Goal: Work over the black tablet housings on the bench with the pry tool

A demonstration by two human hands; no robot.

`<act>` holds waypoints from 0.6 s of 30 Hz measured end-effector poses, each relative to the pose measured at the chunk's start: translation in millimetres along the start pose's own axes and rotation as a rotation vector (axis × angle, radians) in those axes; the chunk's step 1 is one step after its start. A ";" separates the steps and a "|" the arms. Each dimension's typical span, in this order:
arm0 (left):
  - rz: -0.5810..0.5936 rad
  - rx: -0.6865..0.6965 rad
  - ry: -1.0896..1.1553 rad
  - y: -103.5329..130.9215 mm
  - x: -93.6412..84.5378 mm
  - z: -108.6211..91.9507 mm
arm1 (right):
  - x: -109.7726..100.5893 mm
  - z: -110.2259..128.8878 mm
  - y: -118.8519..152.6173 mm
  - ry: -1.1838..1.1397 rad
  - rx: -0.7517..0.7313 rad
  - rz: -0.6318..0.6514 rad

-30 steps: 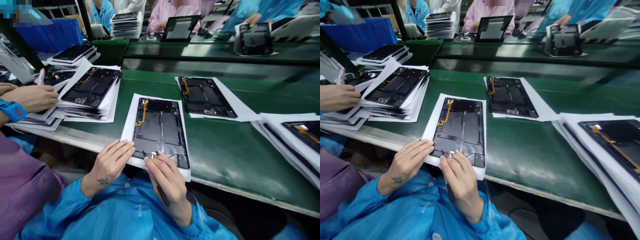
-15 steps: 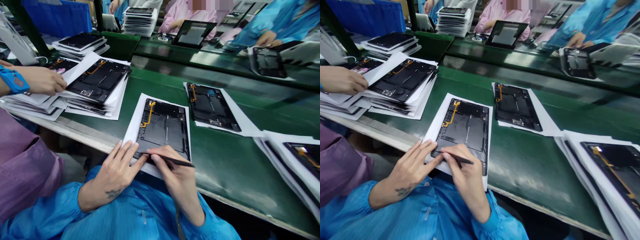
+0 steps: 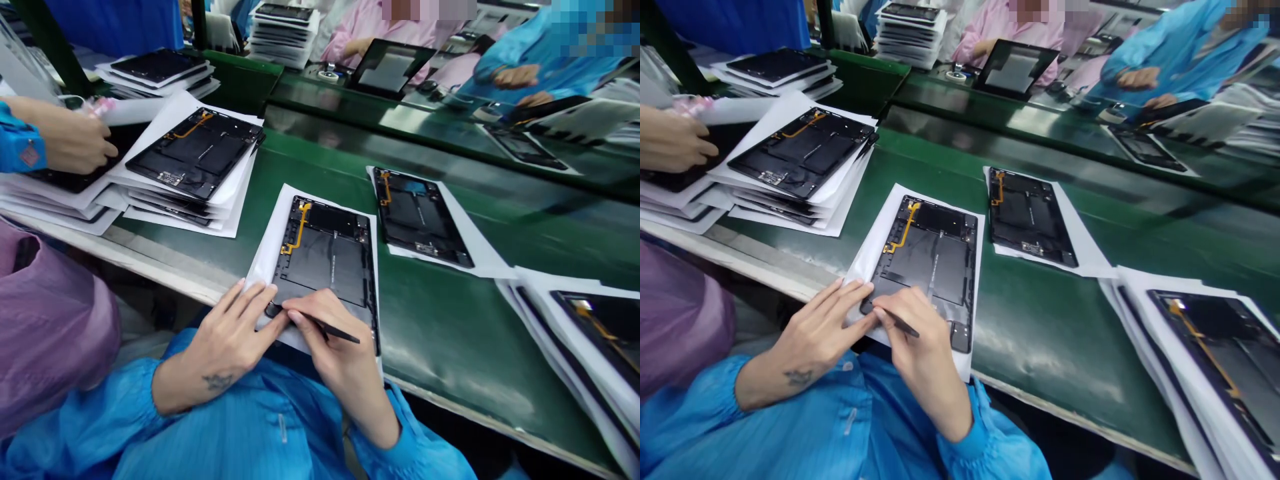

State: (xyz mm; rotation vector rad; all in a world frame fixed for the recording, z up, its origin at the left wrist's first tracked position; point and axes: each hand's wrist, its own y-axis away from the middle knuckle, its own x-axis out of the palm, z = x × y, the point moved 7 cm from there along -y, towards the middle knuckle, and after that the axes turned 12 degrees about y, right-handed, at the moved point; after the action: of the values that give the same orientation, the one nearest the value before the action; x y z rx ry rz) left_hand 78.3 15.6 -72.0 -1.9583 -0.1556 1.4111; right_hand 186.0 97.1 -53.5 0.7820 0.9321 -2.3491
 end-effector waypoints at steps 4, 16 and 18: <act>-0.014 0.045 0.132 5.9 -2.4 9.3 | 0.8 3.5 2.4 0.021 -0.044 0.012; -0.068 -0.013 0.097 -6.5 -6.8 3.9 | -35.3 -5.0 30.9 0.137 0.054 -0.093; -0.073 0.027 0.134 -12.4 -4.7 -0.9 | -32.9 -1.6 32.1 0.153 0.040 -0.100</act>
State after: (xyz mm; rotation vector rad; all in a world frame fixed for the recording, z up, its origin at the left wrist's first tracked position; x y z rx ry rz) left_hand 80.8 22.1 -60.8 -1.9970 -0.1438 1.2248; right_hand 230.0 85.0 -47.0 0.9632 1.0112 -2.4273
